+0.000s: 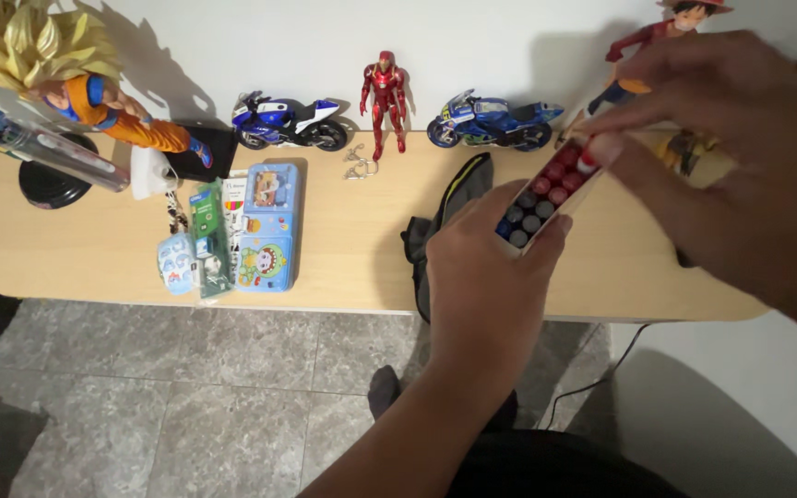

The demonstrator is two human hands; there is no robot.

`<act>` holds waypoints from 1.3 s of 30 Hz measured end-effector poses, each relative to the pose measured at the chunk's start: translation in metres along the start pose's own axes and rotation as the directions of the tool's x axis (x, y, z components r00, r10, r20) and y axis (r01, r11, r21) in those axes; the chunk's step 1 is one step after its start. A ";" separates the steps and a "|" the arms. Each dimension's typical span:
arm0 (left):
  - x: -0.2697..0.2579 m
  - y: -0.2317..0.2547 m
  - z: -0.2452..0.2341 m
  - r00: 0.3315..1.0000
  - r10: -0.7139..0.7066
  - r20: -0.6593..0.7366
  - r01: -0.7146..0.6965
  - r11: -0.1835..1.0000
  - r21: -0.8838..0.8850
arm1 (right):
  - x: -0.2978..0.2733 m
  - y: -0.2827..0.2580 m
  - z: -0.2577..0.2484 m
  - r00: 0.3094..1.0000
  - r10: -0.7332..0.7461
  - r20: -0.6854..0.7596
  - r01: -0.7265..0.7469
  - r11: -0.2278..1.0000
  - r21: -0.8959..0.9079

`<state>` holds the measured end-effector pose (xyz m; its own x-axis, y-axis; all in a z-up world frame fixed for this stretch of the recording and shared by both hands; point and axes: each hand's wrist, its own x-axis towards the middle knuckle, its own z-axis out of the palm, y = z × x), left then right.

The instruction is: The person wipes a blue marker with a yellow cloth, then opens a box of whiteboard markers. They remove several markers from the box, place them on the table, and then put the remaining markers back into the box before closing it and placing it in a drawer.

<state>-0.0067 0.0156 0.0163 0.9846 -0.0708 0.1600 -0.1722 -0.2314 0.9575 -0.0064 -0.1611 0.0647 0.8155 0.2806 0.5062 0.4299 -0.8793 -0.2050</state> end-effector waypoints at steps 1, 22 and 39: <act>0.000 0.000 -0.001 1.000 -0.013 0.017 0.013 1.000 -0.021 | -0.003 0.000 0.005 1.000 -0.010 -0.012 0.009 0.999 -0.052; 0.014 -0.015 -0.017 0.985 0.032 0.168 -0.014 0.994 -0.112 | -0.020 -0.009 0.034 0.686 0.618 0.383 -0.726 0.615 0.307; 0.025 0.001 -0.012 0.985 0.170 -0.007 -0.165 0.946 -0.279 | -0.015 -0.025 0.022 0.792 0.610 0.027 -0.521 0.651 0.553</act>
<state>0.0182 0.0253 0.0246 0.9410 -0.1029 0.3225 -0.3172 0.0640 0.9462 -0.0207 -0.1348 0.0438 0.9185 -0.3042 0.2527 0.0692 -0.5056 -0.8600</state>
